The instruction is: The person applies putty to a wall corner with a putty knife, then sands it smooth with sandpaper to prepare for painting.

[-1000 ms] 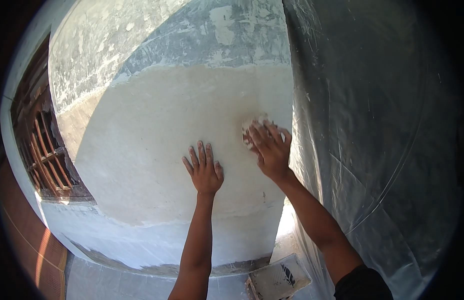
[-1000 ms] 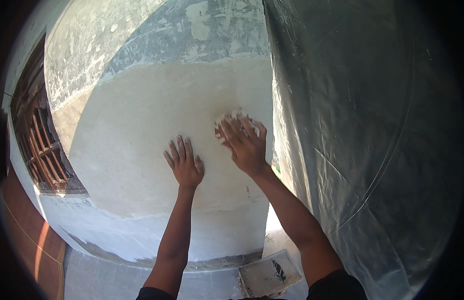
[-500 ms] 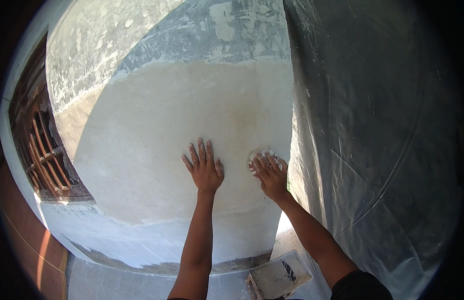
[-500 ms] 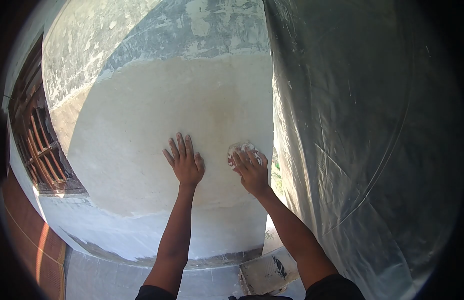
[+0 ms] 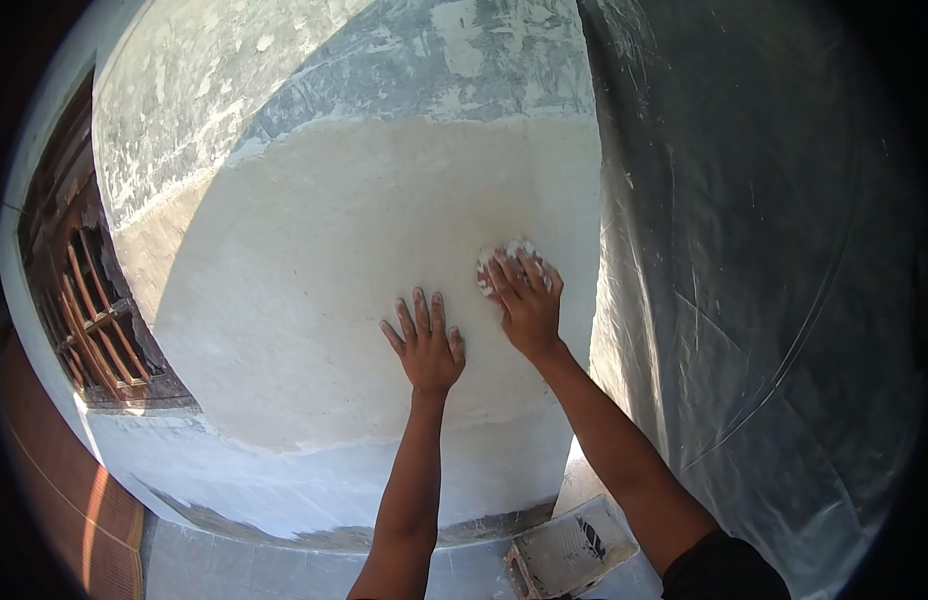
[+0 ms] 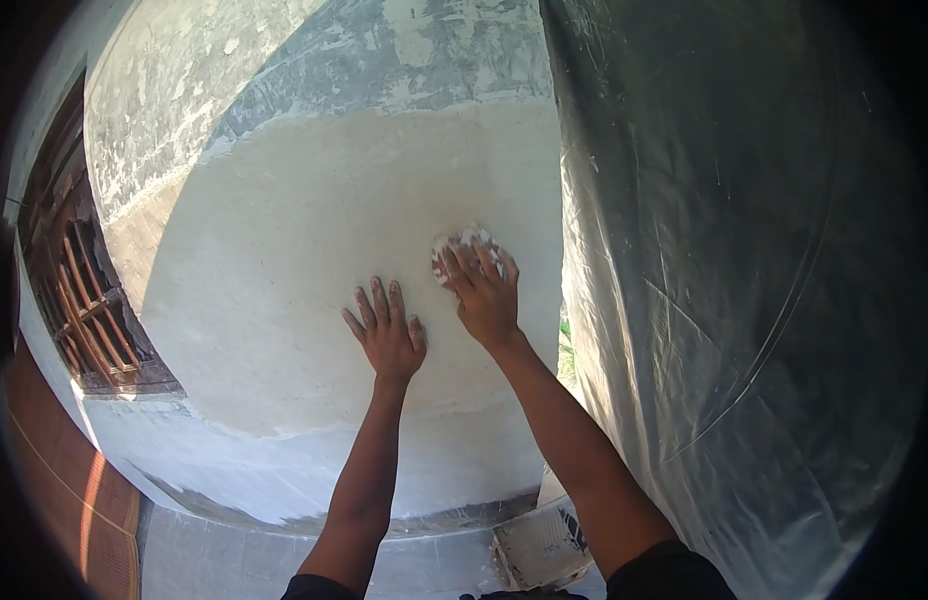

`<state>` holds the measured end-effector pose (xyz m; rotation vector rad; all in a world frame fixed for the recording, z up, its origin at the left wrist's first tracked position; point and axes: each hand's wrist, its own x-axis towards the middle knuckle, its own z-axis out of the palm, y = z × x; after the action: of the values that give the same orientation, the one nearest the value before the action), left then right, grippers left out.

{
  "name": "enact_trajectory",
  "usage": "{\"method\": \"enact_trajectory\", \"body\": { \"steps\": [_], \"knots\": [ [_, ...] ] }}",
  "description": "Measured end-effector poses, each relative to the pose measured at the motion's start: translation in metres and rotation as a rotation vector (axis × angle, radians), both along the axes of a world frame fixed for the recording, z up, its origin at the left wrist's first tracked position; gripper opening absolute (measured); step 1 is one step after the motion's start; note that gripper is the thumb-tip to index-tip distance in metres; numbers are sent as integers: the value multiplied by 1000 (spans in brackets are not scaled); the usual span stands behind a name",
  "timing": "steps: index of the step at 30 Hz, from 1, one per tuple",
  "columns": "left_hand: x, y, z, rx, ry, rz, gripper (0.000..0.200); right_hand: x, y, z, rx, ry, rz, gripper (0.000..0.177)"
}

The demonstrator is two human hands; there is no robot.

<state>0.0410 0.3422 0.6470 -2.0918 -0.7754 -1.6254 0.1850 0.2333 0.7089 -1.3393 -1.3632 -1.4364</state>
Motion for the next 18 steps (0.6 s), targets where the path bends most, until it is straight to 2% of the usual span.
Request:
{"method": "enact_trajectory", "body": {
  "steps": [3, 6, 8, 10, 14, 16, 18],
  "knots": [
    [0, -1, -3, 1, -3, -27, 55, -8, -22, -71, -110, 52, 38, 54],
    [3, 1, -2, 1, -17, -16, 55, -30, -43, -85, -166, 168, 92, 52],
    [3, 2, -4, 24, -31, -20, 55, -37, -40, -52, -125, 147, 110, 51],
    [2, 0, -7, 3, -7, -7, 55, -42, -37, 6, 91, 49, 177, 53],
    [3, 3, -18, 13, -10, 11, 55, -23, -19, 106, 200, -24, 34, 56],
    [3, 3, -21, 18, -9, 7, 55, -6, -8, 111, 166, -5, -24, 57],
    [1, 2, -26, 23, -6, 6, 55, 5, -3, 92, 131, 16, -79, 57]
  ]
}}
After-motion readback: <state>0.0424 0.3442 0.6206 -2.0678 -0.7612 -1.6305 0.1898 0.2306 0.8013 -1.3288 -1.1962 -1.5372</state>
